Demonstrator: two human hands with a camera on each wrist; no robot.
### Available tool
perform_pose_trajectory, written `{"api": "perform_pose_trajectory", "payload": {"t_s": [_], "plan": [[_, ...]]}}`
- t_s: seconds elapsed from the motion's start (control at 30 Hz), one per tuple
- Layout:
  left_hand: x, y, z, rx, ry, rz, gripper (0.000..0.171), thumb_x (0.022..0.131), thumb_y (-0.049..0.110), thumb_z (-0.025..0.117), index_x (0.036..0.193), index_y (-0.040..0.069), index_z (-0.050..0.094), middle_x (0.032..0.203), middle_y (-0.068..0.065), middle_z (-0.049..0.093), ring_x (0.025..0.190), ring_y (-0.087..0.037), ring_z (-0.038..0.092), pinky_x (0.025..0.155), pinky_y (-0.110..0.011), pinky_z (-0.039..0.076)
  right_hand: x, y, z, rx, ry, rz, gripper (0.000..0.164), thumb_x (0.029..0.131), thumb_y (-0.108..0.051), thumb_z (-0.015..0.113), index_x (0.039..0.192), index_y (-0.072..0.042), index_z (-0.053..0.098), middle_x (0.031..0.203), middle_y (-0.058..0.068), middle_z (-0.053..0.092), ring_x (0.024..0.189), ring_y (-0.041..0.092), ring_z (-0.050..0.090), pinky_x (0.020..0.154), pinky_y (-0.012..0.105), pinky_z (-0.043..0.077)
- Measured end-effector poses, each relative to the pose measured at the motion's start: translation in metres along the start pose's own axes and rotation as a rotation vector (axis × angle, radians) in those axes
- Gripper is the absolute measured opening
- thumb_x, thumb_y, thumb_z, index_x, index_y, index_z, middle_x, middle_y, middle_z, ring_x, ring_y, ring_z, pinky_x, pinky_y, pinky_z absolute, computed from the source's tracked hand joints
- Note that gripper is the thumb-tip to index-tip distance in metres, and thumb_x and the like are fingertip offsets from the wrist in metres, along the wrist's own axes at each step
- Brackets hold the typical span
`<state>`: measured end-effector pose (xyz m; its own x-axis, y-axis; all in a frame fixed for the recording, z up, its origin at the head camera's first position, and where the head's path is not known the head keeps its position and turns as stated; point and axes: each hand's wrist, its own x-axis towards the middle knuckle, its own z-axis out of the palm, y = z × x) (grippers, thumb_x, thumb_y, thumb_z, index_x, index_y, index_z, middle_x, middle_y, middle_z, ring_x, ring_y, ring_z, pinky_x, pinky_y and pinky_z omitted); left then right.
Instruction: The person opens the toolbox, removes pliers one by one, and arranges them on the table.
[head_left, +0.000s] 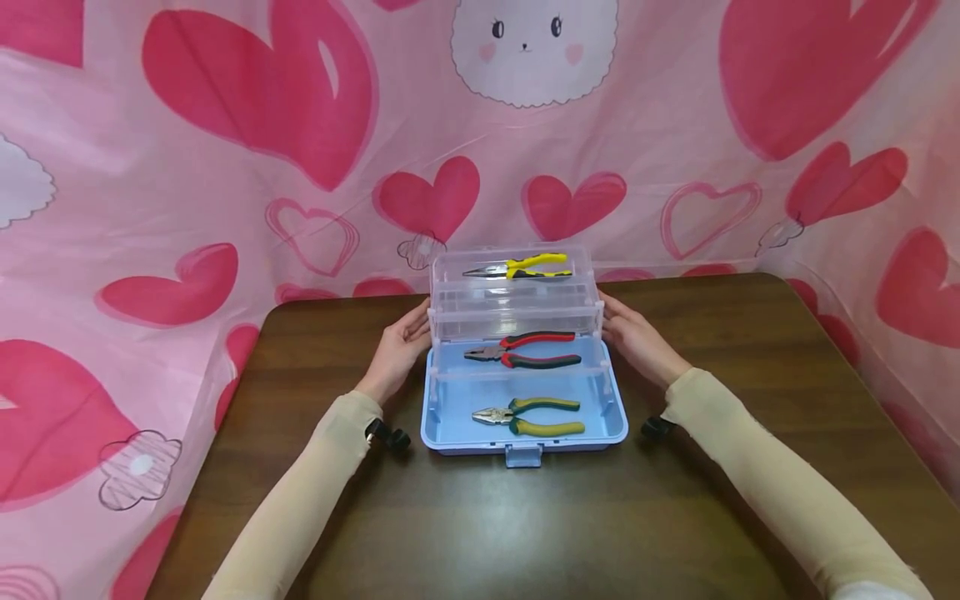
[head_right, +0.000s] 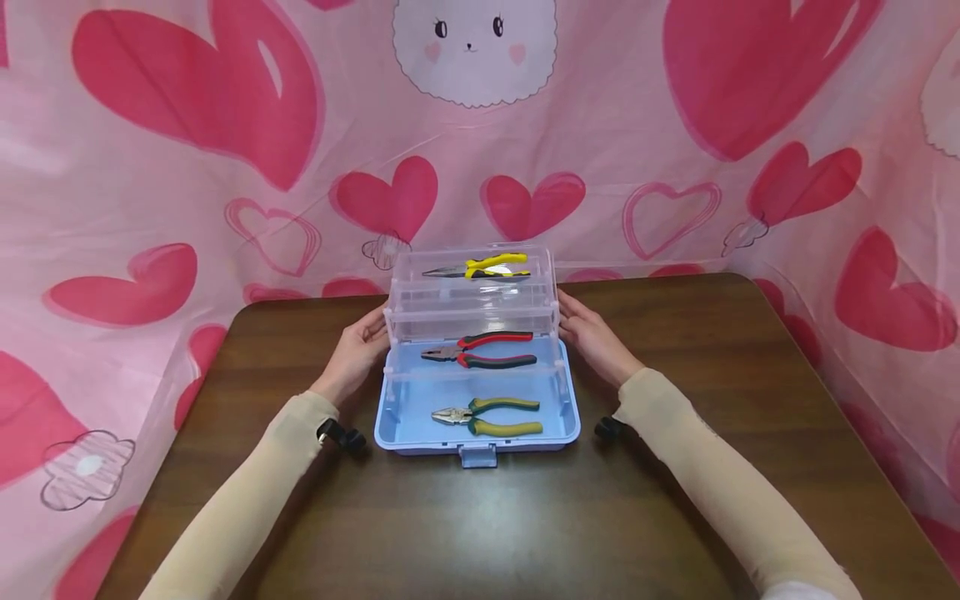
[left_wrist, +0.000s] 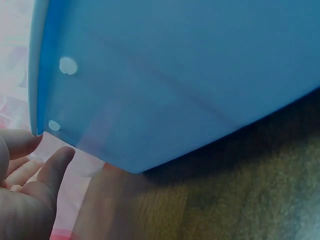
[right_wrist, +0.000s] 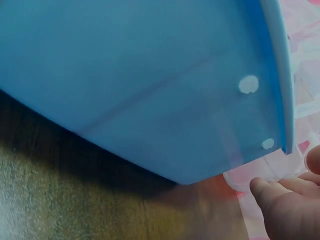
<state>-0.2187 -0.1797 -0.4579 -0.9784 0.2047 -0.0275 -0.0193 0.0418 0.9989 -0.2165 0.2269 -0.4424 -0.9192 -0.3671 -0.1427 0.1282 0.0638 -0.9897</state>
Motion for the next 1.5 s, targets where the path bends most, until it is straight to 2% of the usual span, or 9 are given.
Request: {"api": "perform_pose_trajectory", "payload": {"t_s": [0.33, 0.57, 0.8, 1.03, 1.27, 1.5], "plan": [[-0.0005, -0.0008, 0.0013, -0.005, 0.001, -0.033, 0.061, 0.105, 0.006, 0.060, 0.162, 0.010, 0.038, 0.161, -0.011, 0.046, 0.146, -0.027, 0.047, 0.111, -0.031, 0.046, -0.0004, 0.0002, -0.0028, 0.074, -0.024, 0.047, 0.063, 0.111, -0.011, 0.032, 0.169, -0.021, 0.011, 0.175, -0.002, 0.013, 0.160, 0.025, 0.016, 0.128, 0.049, 0.018], [0.0002, -0.0015, 0.0016, 0.009, -0.006, -0.044, 0.061, 0.105, 0.009, 0.062, 0.162, 0.010, 0.038, 0.162, -0.011, 0.045, 0.146, -0.026, 0.047, 0.113, -0.034, 0.045, 0.0018, 0.0013, -0.0037, 0.092, -0.023, 0.038, 0.062, 0.110, -0.007, 0.029, 0.168, -0.011, 0.009, 0.175, 0.005, 0.011, 0.160, 0.028, 0.014, 0.128, 0.050, 0.017], [-0.0025, -0.0035, -0.0010, 0.050, -0.016, -0.108, 0.061, 0.106, 0.019, 0.063, 0.161, 0.014, 0.040, 0.162, -0.008, 0.045, 0.146, -0.024, 0.047, 0.117, -0.039, 0.042, 0.0050, 0.0088, -0.0045, 0.120, -0.023, 0.049, 0.061, 0.109, -0.004, 0.027, 0.167, -0.006, 0.009, 0.175, 0.010, 0.010, 0.159, 0.033, 0.016, 0.128, 0.050, 0.016], [-0.0034, -0.0030, -0.0027, 0.025, -0.027, -0.140, 0.062, 0.105, 0.027, 0.063, 0.162, 0.017, 0.040, 0.161, -0.006, 0.047, 0.145, -0.023, 0.049, 0.115, -0.042, 0.045, 0.0036, 0.0069, -0.0060, 0.152, -0.051, 0.056, 0.064, 0.107, -0.003, 0.027, 0.167, -0.006, 0.006, 0.176, 0.009, 0.004, 0.160, 0.034, 0.011, 0.129, 0.050, 0.012], [0.0000, -0.0015, -0.0024, 0.011, -0.015, -0.139, 0.063, 0.104, 0.028, 0.065, 0.161, 0.015, 0.041, 0.159, -0.007, 0.049, 0.143, -0.024, 0.052, 0.113, -0.043, 0.047, 0.0035, 0.0065, -0.0072, 0.115, -0.047, 0.052, 0.058, 0.114, -0.014, 0.026, 0.168, -0.007, 0.006, 0.175, 0.010, 0.008, 0.160, 0.032, 0.014, 0.128, 0.049, 0.014], [-0.0040, -0.0014, -0.0043, 0.020, -0.003, -0.162, 0.061, 0.104, 0.031, 0.066, 0.159, 0.015, 0.045, 0.158, -0.008, 0.051, 0.142, -0.026, 0.052, 0.115, -0.044, 0.045, 0.0043, 0.0061, -0.0095, 0.008, -0.042, 0.089, 0.068, 0.112, -0.035, 0.045, 0.168, -0.013, 0.014, 0.174, 0.008, 0.019, 0.159, 0.031, 0.021, 0.127, 0.051, 0.022]]}}
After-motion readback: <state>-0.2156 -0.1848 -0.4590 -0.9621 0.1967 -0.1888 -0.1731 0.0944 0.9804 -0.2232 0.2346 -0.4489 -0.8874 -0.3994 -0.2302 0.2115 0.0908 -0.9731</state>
